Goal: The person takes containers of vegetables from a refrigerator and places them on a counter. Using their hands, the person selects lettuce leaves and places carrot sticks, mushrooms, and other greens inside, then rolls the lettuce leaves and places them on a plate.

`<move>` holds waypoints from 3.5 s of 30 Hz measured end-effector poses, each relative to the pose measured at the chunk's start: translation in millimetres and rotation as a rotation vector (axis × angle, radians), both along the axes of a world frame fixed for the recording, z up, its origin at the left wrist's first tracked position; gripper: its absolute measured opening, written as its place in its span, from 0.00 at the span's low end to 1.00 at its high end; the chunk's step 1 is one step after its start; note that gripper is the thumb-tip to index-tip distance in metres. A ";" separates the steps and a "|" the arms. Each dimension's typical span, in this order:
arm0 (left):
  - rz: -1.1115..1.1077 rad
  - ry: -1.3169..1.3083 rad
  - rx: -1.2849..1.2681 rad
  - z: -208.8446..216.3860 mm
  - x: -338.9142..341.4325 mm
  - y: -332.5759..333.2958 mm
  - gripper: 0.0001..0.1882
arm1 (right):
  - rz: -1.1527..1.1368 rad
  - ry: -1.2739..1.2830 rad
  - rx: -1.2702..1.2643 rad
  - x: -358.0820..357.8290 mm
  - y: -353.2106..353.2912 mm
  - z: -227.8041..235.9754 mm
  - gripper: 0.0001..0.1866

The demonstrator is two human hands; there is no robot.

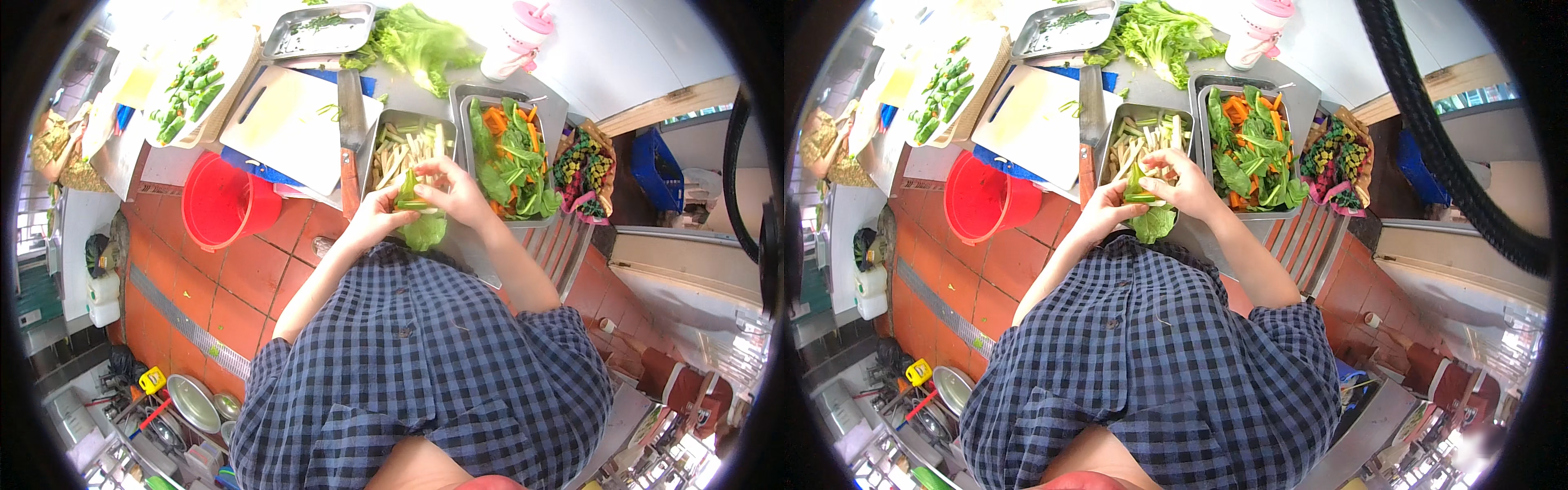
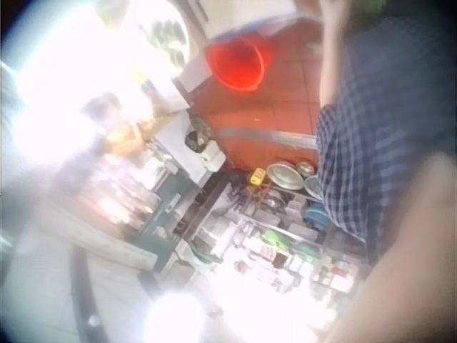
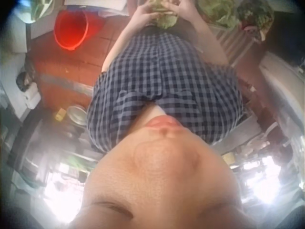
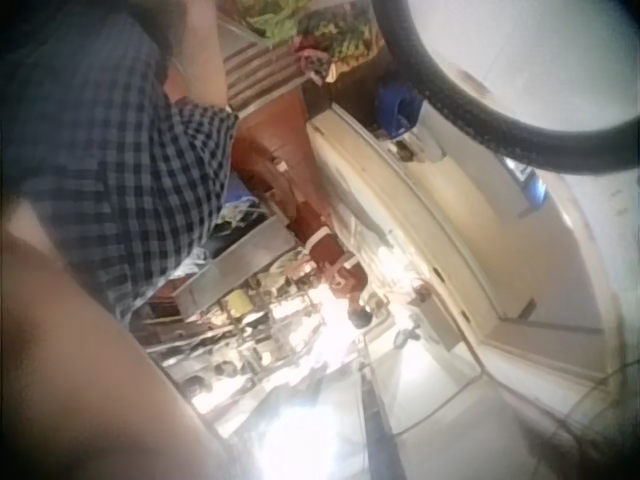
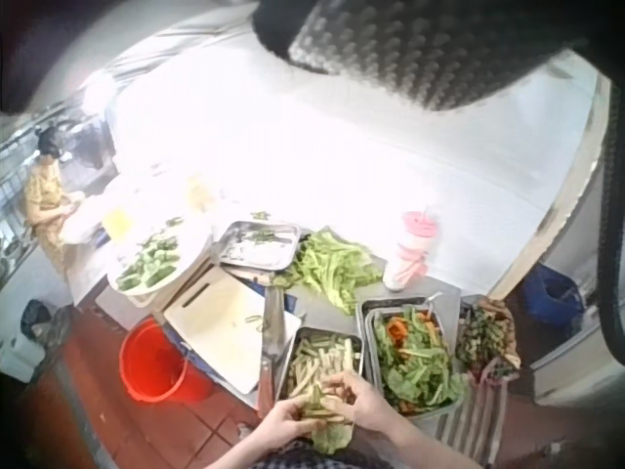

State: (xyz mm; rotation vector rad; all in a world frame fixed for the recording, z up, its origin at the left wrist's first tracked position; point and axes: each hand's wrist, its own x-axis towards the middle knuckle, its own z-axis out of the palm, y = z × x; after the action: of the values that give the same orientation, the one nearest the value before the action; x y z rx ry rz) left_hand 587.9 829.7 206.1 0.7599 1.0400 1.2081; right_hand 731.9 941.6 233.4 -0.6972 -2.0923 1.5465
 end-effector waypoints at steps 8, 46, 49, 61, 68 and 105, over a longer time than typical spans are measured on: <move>0.050 -0.059 -0.143 0.9 -0.1 4.5 0.14 | 0.069 0.118 0.275 2.7 -7.6 1.0 0.07; 0.032 -0.093 -0.056 24.2 -9.4 3.5 0.13 | 0.071 0.201 0.316 14.4 -15.1 1.5 0.14; 0.055 -0.076 -0.088 17.7 -9.8 3.6 0.14 | 0.136 0.157 0.239 15.7 -12.3 1.1 0.13; 0.120 -0.067 -0.111 23.0 -4.4 -0.7 0.16 | 0.052 0.155 -0.126 13.4 -17.2 6.2 0.11; 0.127 0.028 -0.022 15.5 -3.6 -0.5 0.18 | -0.035 0.091 -0.154 10.6 -21.5 1.6 0.08; 0.155 -0.059 -0.140 0.3 3.3 -17.8 0.21 | -0.371 -0.451 0.678 50.1 77.8 1.9 0.07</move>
State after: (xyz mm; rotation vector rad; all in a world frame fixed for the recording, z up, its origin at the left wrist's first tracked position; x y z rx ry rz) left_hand 591.1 811.9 206.4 0.5391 1.1380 1.2671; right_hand 782.0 1019.4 235.3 -1.1423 -2.4070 0.4470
